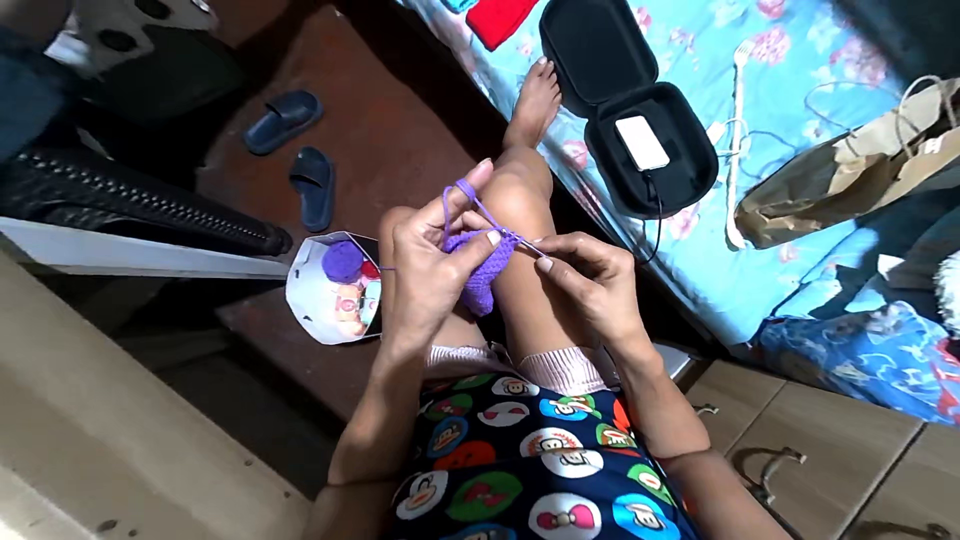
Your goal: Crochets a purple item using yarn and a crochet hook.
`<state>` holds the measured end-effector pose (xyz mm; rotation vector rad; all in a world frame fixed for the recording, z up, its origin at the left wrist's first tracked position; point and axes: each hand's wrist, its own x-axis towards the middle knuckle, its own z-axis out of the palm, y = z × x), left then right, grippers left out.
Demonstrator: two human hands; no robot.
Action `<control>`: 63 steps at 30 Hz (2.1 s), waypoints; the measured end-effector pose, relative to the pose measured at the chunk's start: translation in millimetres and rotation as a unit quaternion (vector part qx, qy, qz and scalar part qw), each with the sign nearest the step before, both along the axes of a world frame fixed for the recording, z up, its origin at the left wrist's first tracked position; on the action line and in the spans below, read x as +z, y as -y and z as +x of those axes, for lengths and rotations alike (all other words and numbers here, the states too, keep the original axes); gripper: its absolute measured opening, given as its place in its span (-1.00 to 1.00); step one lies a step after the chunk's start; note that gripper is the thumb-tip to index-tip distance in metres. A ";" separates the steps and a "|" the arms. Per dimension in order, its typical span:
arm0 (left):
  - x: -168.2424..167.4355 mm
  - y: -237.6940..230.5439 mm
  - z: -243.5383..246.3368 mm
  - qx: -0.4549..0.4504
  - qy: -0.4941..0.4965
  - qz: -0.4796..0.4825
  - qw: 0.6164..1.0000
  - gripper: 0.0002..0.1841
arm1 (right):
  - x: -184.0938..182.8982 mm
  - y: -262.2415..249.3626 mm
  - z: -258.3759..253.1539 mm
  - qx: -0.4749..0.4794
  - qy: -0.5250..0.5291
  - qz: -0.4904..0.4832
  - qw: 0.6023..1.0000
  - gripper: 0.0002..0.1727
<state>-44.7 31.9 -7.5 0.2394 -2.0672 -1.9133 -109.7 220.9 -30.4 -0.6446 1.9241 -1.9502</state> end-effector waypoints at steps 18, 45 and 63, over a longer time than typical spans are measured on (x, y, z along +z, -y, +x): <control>-11.8 -35.6 -7.3 0.074 -0.136 0.027 0.988 -0.52 | 6.8 9.2 11.4 -0.068 -0.023 -0.035 0.997 -0.85; -14.5 -28.2 -9.4 0.055 -0.119 0.038 0.991 -0.55 | -7.5 9.6 12.4 -0.114 -0.126 -0.007 0.985 -0.86; -14.1 10.9 -19.8 -0.068 -0.038 0.234 0.969 -0.61 | -15.7 0.2 3.3 -0.099 -0.352 0.064 0.929 -0.83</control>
